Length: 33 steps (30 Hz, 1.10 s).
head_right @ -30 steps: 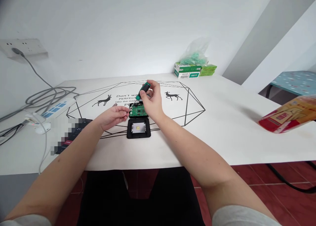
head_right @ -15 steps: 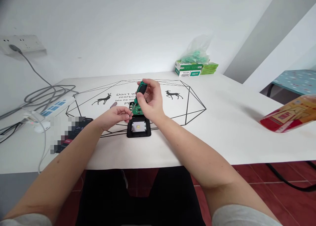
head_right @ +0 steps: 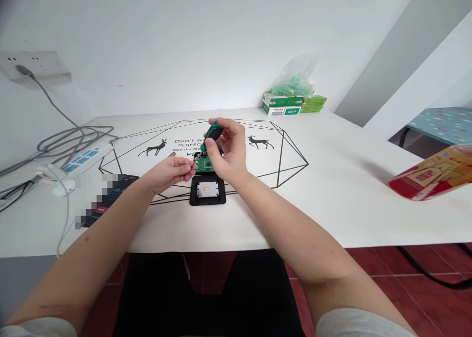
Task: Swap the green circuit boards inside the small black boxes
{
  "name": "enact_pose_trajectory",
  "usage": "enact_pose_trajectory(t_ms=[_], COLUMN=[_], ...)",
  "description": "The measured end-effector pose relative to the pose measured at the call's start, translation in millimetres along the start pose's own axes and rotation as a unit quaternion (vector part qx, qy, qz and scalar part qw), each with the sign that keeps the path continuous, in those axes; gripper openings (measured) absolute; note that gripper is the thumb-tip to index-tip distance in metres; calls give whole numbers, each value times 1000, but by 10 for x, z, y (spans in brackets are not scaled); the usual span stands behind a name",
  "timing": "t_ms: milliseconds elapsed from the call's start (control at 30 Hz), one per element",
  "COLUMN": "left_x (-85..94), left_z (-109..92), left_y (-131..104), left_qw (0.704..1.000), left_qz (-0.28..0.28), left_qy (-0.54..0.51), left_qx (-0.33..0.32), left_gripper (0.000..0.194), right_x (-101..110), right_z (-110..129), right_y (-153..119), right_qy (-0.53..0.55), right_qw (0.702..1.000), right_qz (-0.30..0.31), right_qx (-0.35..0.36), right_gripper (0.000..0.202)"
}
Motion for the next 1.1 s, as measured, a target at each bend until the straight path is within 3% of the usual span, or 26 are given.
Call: enact_pose_trajectory(t_ms=[267, 467, 700, 1100], left_x=[-66, -83, -126, -173], left_z=[21, -6, 41, 48], left_y=[23, -8, -31, -27], left_qw=[982, 972, 941, 931], left_qz=[14, 66, 123, 119], left_qy=[191, 224, 313, 342], left_qx=[5, 0, 35, 37], left_gripper=[23, 23, 15, 19], right_x=[-53, -71, -110, -140], right_z=[-17, 24, 37, 64], right_y=[-56, -74, -57, -111], right_qy=[42, 46, 78, 34], right_qw=[996, 994, 969, 962], right_qz=[74, 101, 236, 269], right_qx=[-16, -7, -6, -13], right_gripper=[47, 45, 40, 36])
Point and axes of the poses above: each hand's wrist, its own y-axis towards the middle knuckle, its own x-axis out of the back of the hand, z = x × y, the point moved 3 cm from there along y, towards the middle knuckle, and after that the axes turned 9 degrees about z, right-handed, at the moved point
